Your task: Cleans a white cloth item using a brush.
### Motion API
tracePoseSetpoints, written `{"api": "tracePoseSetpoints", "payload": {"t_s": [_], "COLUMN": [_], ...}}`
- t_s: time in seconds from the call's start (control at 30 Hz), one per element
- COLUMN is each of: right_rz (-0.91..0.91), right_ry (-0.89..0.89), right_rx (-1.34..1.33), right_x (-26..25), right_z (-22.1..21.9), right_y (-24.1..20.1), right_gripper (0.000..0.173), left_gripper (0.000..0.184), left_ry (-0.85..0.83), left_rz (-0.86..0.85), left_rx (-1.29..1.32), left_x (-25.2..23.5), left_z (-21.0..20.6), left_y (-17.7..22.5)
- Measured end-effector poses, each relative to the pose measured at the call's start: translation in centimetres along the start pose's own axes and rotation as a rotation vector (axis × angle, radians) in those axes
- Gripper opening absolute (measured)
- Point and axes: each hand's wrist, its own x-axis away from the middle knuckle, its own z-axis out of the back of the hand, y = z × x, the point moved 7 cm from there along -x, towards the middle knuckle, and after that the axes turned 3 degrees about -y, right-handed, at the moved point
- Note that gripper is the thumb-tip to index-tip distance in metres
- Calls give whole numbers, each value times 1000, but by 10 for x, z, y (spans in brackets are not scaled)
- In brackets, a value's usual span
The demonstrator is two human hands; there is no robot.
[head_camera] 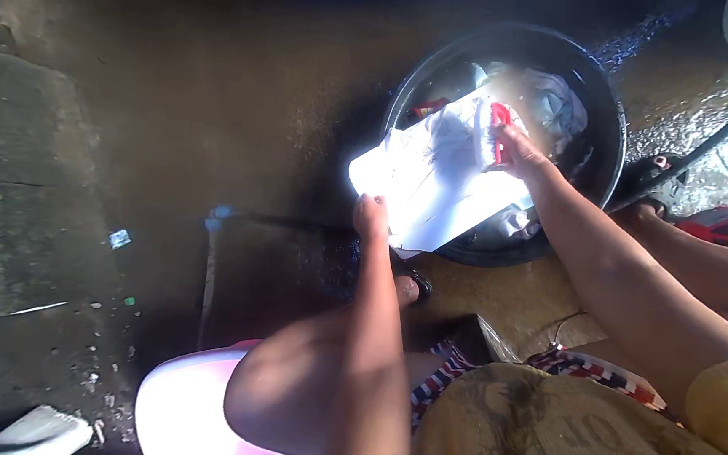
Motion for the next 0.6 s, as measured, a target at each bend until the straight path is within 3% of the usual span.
{"api": "tracePoseSetpoints", "payload": {"t_s": [0.13,0.3,0.43,0.5,0.6], "right_rz": [-33,-27,-80,-44,32], "right_ry": [74,27,42,42,50], "right_rx": [131,289,264,140,-76], "right_x": [-5,-4,6,12,23], "right_z": [-17,-30,-24,-9,26], "right_y": [-7,-13,-17,-22,-40], "right_gripper": [46,44,43,46,39], "left_gripper": [32,36,31,32,34], "left_ry": [17,95,27,24,59], "left_rz": [40,85,76,57,-24], "left_rx": [-47,-41,-119,-11,462], "left_x": [-15,-19,-20,-21,-25], "left_z": [-11,-11,-10,-6,3], "left_y": [17,21,30,30,24]}}
